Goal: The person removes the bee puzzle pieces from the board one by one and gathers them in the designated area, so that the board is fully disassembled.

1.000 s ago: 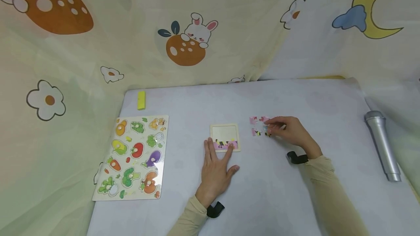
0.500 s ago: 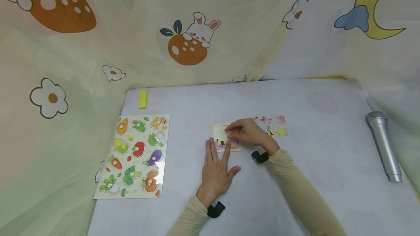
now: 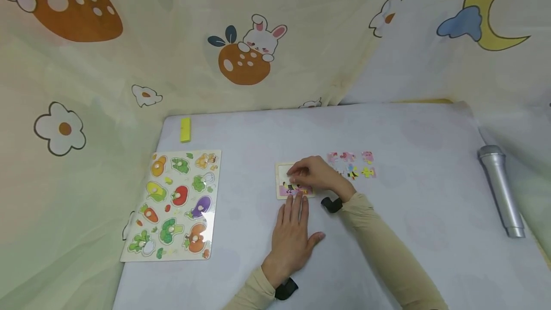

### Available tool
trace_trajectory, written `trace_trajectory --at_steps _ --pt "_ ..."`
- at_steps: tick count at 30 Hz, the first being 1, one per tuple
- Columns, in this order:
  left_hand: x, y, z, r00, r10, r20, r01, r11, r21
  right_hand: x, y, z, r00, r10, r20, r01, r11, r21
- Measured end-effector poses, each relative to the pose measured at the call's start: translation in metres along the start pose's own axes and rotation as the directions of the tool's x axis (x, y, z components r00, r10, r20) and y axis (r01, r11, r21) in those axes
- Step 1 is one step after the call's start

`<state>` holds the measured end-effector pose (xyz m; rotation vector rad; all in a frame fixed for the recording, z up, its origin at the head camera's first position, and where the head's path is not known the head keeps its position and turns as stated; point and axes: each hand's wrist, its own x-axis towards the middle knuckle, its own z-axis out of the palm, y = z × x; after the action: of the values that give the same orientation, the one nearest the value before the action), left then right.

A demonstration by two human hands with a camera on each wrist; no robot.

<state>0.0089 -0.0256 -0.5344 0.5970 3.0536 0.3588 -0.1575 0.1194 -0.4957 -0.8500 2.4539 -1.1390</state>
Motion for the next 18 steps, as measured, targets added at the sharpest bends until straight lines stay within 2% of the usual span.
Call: trace_trajectory --at_steps 5,10,18 --pt "0.0 0.001 0.002 1.0 0.009 0.029 -0.009 1.0 -0.01 0.005 -0.007 0.001 0.998 0.034 0.048 -0.033 0.999 -0.012" --pt "0.0 0.0 0.005 1.0 0.014 0.018 -0.014 1.0 0.012 0.011 -0.014 0.003 0.994 0.046 0.096 -0.042 0.998 -0.045" --pt "0.002 0.0 0.007 1.0 0.029 0.001 -0.029 0.999 -0.015 0.014 -0.02 0.006 0.987 0.066 0.145 -0.062 0.998 -0.029"
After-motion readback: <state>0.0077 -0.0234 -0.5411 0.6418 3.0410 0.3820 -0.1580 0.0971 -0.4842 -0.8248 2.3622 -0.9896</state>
